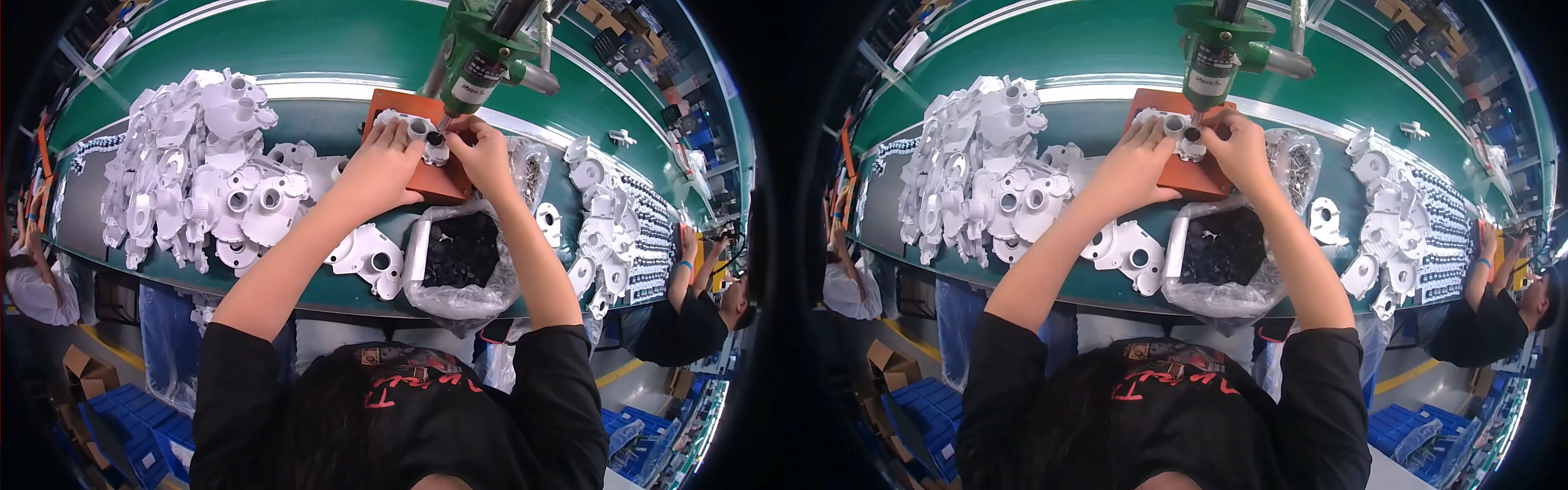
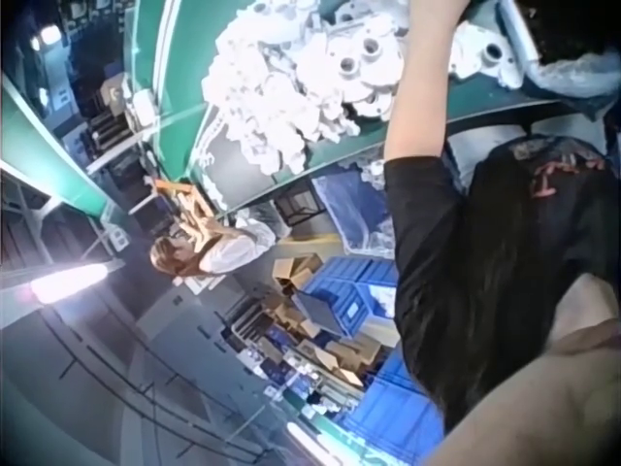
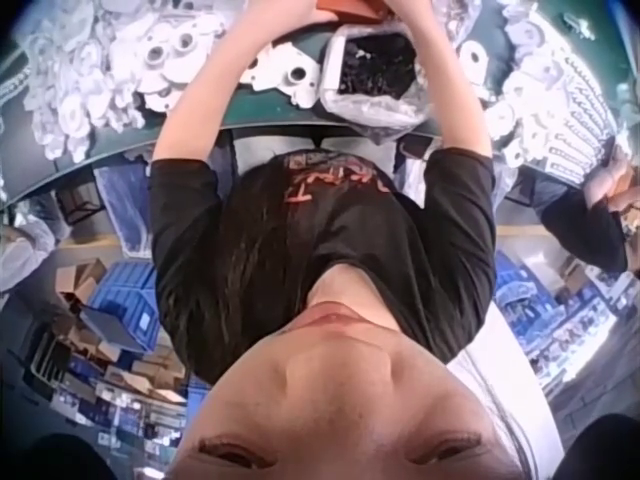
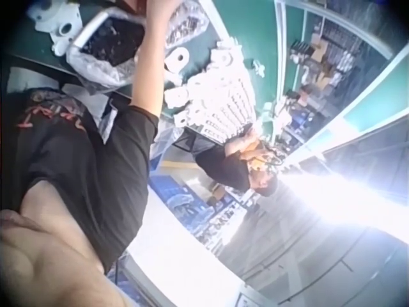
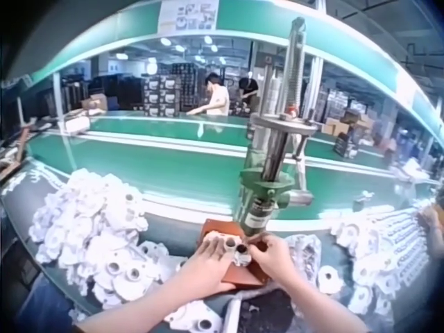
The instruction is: Assembling plastic components by inserting small parts and using a manual assembly press.
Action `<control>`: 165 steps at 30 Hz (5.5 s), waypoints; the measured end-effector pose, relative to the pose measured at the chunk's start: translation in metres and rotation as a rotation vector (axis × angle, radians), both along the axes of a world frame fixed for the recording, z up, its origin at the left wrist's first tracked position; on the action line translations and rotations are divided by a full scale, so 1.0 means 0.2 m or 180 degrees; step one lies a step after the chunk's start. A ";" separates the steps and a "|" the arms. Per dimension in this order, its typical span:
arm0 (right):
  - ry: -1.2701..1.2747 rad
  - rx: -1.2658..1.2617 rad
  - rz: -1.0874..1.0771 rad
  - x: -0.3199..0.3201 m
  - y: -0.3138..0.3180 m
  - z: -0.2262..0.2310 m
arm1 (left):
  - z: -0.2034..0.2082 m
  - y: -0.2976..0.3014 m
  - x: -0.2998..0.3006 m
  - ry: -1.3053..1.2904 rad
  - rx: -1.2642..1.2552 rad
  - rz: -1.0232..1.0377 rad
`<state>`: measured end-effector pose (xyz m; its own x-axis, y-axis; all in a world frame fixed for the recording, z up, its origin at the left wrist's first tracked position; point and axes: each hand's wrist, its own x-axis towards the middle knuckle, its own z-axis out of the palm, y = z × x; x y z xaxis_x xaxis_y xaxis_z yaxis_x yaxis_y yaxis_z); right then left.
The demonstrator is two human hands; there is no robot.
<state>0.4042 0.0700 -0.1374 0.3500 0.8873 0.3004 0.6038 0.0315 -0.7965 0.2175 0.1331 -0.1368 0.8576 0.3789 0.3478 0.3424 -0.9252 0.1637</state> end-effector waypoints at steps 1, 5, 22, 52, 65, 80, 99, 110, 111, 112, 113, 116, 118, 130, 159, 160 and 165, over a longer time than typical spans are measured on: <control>-0.0002 -0.0010 -0.0003 -0.01 0.00 0.00 | 0.00 0.00 0.00 0.0047 -0.0012 0.0019; -0.0124 0.0031 0.0125 -0.02 0.00 0.01 | 0.00 0.00 0.00 0.0043 -0.0015 0.0019; -0.2025 0.0092 0.0458 -0.09 -0.15 0.02 | -0.03 0.01 -0.01 -0.0345 0.0034 -0.0089; 0.2017 0.0938 0.2009 0.32 -0.03 1.28 | -0.03 -0.01 -0.03 -0.0508 -0.0190 -0.0098; 0.0888 0.0335 0.2021 0.06 -0.26 1.01 | 0.09 0.01 0.00 -0.0075 -0.0559 0.0093; 0.1149 0.0549 -0.0263 0.38 -0.37 0.54 | 0.10 0.29 0.01 -0.0314 -0.0268 -0.0186; -0.1351 -0.1554 -0.1928 0.42 -0.90 -0.20 | 0.28 -0.07 -0.24 0.0996 -0.1022 -0.0185; 0.0357 0.0123 -0.1417 0.24 -0.97 0.02 | 0.13 -0.26 -0.36 0.1115 -0.2040 -0.0782; 0.0350 0.0324 -0.1279 0.19 -0.97 0.02 | 0.18 -0.22 -0.36 0.1112 -0.2536 -0.0876; 0.0332 0.0524 -0.1146 0.14 -0.98 0.03 | 0.17 -0.19 -0.37 0.0702 -0.3341 -0.0835; 0.0444 0.0631 -0.0953 0.08 -0.97 0.05 | 0.17 -0.18 -0.39 0.0271 -0.4121 -0.0749; 0.0673 0.0589 0.0001 -0.17 -0.93 0.11 | 0.17 -0.29 -0.35 -0.1189 -0.4791 -0.0449; 0.0433 0.0683 0.0517 -0.31 -0.88 0.18 | 0.16 -0.40 -0.28 -0.1704 -0.4980 -0.0813; 0.0228 0.0457 0.0929 -0.36 -0.84 0.17 | 0.14 -0.57 -0.22 -0.1998 -0.5211 -0.0975; -0.0195 -0.0465 0.0493 -0.17 -0.85 0.00 | 0.09 -0.04 0.03 -0.0500 0.0356 0.0040; -0.0490 -0.0314 0.0494 -0.18 -0.84 0.00 | 0.07 -0.02 0.05 -0.0407 0.0150 0.0177; -0.1028 -0.0404 0.0334 -0.21 -0.74 -0.05 | 0.06 0.01 0.08 -0.0508 0.0135 0.0080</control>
<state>0.3628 -0.0775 -0.1471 0.1600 0.9506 0.2658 0.8237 0.0198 -0.5667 0.2330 0.1345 -0.1245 0.7806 0.3817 0.4949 0.3383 -0.9239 0.1788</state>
